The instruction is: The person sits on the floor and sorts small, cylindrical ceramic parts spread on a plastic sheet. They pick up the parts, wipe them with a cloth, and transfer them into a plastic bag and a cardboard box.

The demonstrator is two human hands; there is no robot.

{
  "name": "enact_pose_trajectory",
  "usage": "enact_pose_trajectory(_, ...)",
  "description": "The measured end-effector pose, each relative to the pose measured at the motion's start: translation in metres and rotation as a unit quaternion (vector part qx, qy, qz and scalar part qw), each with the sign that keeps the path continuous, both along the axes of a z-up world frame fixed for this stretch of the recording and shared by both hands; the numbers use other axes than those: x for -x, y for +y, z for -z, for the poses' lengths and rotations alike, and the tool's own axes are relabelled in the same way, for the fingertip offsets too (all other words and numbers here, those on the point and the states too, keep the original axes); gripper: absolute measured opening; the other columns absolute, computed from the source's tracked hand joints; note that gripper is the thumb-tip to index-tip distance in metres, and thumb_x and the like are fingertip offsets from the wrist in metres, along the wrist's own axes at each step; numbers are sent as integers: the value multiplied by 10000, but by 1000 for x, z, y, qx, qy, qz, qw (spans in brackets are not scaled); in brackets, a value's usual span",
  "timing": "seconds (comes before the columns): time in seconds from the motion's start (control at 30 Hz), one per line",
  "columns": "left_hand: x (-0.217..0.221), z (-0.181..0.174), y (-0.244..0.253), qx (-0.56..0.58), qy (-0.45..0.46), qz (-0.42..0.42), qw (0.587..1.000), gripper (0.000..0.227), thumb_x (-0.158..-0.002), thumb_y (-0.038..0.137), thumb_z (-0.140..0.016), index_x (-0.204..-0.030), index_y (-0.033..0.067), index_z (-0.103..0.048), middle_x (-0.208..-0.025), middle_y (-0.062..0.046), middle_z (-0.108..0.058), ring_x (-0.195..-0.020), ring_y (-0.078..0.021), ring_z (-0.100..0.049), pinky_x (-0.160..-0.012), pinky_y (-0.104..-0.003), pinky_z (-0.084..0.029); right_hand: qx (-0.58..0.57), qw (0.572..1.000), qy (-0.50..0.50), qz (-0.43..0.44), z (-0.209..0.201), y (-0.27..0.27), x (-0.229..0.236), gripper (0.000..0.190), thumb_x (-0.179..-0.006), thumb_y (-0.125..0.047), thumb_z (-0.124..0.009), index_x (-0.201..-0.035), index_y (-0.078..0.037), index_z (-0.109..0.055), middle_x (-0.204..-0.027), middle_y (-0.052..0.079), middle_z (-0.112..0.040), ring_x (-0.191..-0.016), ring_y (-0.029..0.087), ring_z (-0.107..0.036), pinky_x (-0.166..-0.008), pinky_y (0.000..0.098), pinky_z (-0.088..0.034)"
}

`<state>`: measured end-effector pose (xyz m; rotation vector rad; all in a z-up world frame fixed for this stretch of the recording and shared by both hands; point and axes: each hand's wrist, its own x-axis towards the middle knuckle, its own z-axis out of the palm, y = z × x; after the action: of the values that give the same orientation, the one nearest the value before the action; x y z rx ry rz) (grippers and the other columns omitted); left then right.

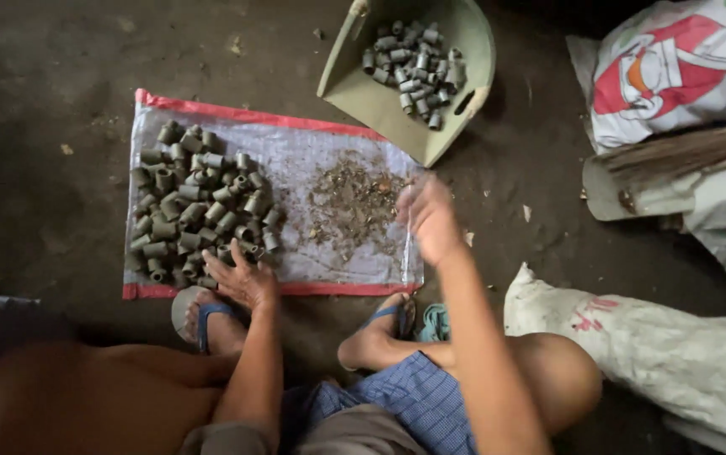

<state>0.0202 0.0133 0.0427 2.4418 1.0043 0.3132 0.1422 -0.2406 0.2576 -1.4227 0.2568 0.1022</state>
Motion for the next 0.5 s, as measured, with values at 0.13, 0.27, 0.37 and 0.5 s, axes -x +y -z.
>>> enact_pose_trajectory(0.13,-7,20,23,-10,36,-28,999,821,-700,42,-906,-1427,208,-563,-1616,-232,-180,-1394,-467,-355,-888,-589,-495,25,969,243,-31,100,34,78,517,-904,-510,-575,-634,-69,-581,-473,115,-558,-384,158,-569,-369,215,-407)
enact_pose_trajectory(0.27,-10,55,55,-19,6,-13,1000,602,-667,-37,-901,-1209,163,-732,-1576,-205,-267,-1293,-487,-445,-948,-557,-517,-35,923,383,-9,228,23,162,357,-916,-289,-777,-1224,-158,-652,-1075,133,-756,-857,239,-771,-661,363,-665)
enact_pose_trajectory(0.37,-11,55,58,12,-16,-8,1000,462,-736,-54,-851,-1108,191,-731,-1584,-171,-285,-1305,-469,-451,-1018,-499,-490,58,938,323,-115,220,27,160,541,-898,-314,-839,-1360,-128,-628,-1174,161,-738,-917,224,-765,-679,339,-671)
enact_pose_trajectory(0.5,-20,79,59,-24,-61,-34,997,354,-759,46,-845,-1059,194,-729,-1519,-155,-397,-1313,-445,-475,-990,-547,-492,29,946,308,-99,235,13,152,489,-924,-277,-798,-1360,-126,-637,-1169,163,-731,-937,242,-767,-693,356,-680)
